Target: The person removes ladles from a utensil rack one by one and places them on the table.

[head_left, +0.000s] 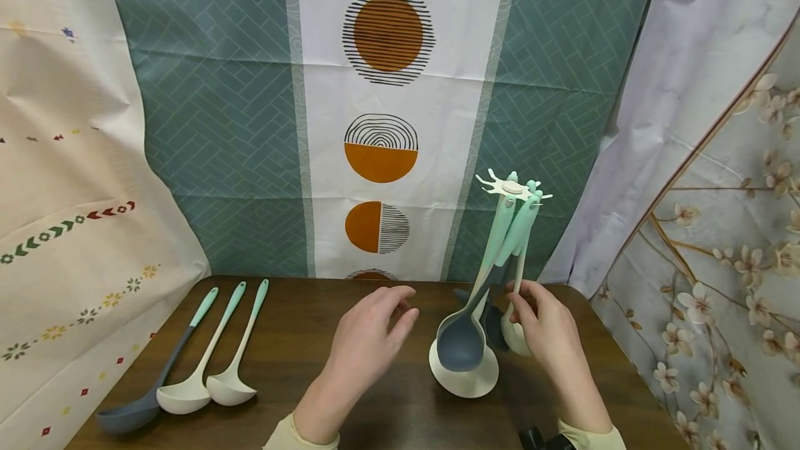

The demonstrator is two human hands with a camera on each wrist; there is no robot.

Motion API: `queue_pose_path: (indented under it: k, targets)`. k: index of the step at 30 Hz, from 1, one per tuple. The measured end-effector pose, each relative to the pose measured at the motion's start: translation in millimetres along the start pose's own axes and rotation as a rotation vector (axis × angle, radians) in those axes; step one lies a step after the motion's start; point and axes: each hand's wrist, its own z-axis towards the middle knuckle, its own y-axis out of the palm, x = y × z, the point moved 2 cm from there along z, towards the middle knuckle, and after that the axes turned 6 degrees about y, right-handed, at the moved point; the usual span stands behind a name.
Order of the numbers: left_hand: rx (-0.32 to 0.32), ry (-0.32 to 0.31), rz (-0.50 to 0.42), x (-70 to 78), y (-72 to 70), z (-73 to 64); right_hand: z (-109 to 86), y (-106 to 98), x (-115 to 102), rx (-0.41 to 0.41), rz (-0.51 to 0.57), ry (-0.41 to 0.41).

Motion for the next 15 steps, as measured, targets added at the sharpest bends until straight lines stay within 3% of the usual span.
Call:
queue_pose_path:
  k: [15]
  targets:
    - [-0.002,0.012,-0.017,4.2,8.8,1.5,-14.0,-8.4,-4.8,-0.061,0.028,-0.025]
